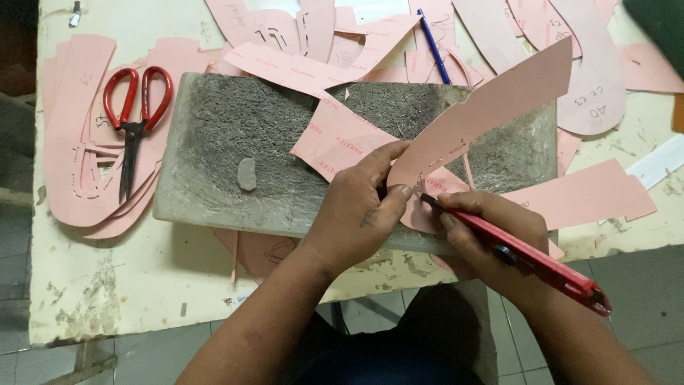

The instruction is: The person uses a red utility knife to cut pink foam pieces on a gray cutting mat. They hold the foam with the left hand and guide the knife with the right, making several precise cuts along marked lines. The workspace contains scattered foam scraps, a pair of scissors, and a shoe last.

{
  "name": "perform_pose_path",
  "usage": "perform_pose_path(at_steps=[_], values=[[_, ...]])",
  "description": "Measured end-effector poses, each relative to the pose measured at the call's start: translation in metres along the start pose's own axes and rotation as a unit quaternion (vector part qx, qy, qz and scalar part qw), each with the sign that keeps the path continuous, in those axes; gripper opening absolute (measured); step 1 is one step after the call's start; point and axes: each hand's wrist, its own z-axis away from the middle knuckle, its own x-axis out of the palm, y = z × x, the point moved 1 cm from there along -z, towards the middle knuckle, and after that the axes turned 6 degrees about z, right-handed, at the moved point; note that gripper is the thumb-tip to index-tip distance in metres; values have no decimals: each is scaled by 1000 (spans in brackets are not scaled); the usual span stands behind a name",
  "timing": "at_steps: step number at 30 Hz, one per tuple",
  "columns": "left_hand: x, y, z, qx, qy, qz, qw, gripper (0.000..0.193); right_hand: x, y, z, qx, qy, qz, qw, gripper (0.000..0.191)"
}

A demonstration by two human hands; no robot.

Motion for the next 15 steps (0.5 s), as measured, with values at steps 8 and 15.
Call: perform_pose_path(at_steps=[8,15], values=[[1,-1,0,-17,1,18,1000,45,-11,-12,-6,-166,21,110,980,28],[1,-1,0,-10,0,2,1000,46,-10,-10,-9,-150,11,22,988,26]])
